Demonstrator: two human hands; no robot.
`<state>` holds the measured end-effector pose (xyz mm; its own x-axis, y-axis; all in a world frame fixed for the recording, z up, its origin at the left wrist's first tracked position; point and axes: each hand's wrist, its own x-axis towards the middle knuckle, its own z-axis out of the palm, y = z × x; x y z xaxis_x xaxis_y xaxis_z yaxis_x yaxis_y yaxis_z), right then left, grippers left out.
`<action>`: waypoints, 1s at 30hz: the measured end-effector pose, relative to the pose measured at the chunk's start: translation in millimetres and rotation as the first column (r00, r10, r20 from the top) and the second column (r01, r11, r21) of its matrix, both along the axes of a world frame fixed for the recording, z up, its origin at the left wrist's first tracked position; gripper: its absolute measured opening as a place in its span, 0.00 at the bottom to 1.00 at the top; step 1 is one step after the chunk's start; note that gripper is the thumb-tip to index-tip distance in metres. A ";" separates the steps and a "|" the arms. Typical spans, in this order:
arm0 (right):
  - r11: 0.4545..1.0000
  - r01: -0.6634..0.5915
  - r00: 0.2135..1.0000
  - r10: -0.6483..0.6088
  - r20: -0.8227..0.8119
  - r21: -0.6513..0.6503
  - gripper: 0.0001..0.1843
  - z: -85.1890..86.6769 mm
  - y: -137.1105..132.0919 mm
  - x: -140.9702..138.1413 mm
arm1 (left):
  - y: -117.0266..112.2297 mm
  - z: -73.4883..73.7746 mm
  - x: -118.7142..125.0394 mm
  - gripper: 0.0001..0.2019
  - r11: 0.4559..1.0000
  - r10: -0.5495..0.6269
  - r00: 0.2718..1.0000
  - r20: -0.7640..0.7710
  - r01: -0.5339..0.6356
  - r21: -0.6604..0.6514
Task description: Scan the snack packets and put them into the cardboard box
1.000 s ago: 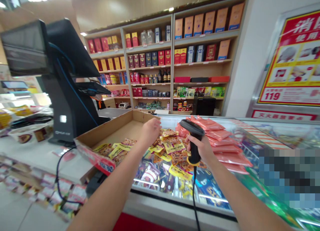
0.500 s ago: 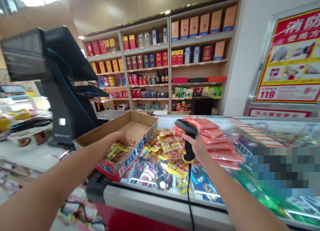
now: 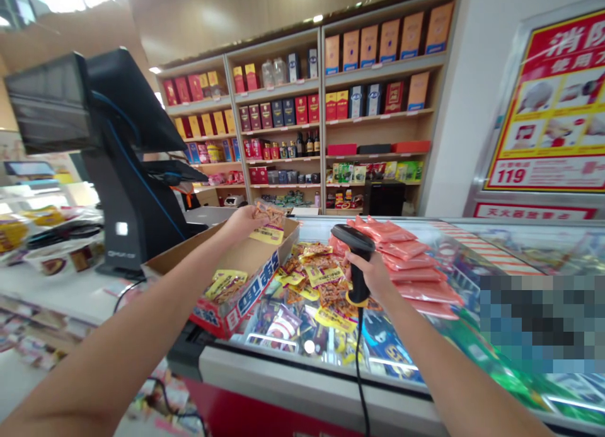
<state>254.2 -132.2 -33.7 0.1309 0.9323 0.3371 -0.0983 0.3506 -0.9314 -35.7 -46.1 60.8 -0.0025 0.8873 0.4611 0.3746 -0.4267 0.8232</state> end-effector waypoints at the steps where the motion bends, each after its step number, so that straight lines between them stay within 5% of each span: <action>1: 1.000 -0.001 1.000 0.001 -0.007 0.001 0.15 -0.6 0.5 0.2 | -7.7 -1.8 11.9 0.18 0.997 -0.076 0.997 0.030 0.076 -0.008; 3: 1.000 -0.004 1.000 0.004 -0.015 0.001 0.16 -1.6 1.5 0.7 | -20.5 -14.7 37.7 0.16 0.988 -0.155 0.985 0.081 0.153 0.030; 8: 1.000 -0.010 1.000 0.010 -0.003 0.022 0.15 -1.9 1.3 1.6 | -16.2 -80.6 92.0 0.10 0.991 -0.077 0.977 0.201 0.053 0.126; 11: 0.999 -0.028 0.999 0.028 0.030 0.017 0.16 -1.9 0.2 1.8 | 2.7 -115.7 107.2 0.08 0.994 -0.060 0.961 0.269 0.032 0.108; 14: 0.997 -0.076 0.992 0.077 0.098 -0.014 0.16 -3.6 -0.6 1.8 | 14.9 -135.6 109.9 0.08 0.996 -0.055 0.966 0.253 0.035 0.083; 30: 0.973 -0.213 0.953 0.226 0.203 -0.088 0.13 -9.2 -3.3 -4.9 | 2.6 -138.2 111.4 0.03 0.995 0.027 0.989 0.142 -0.040 0.091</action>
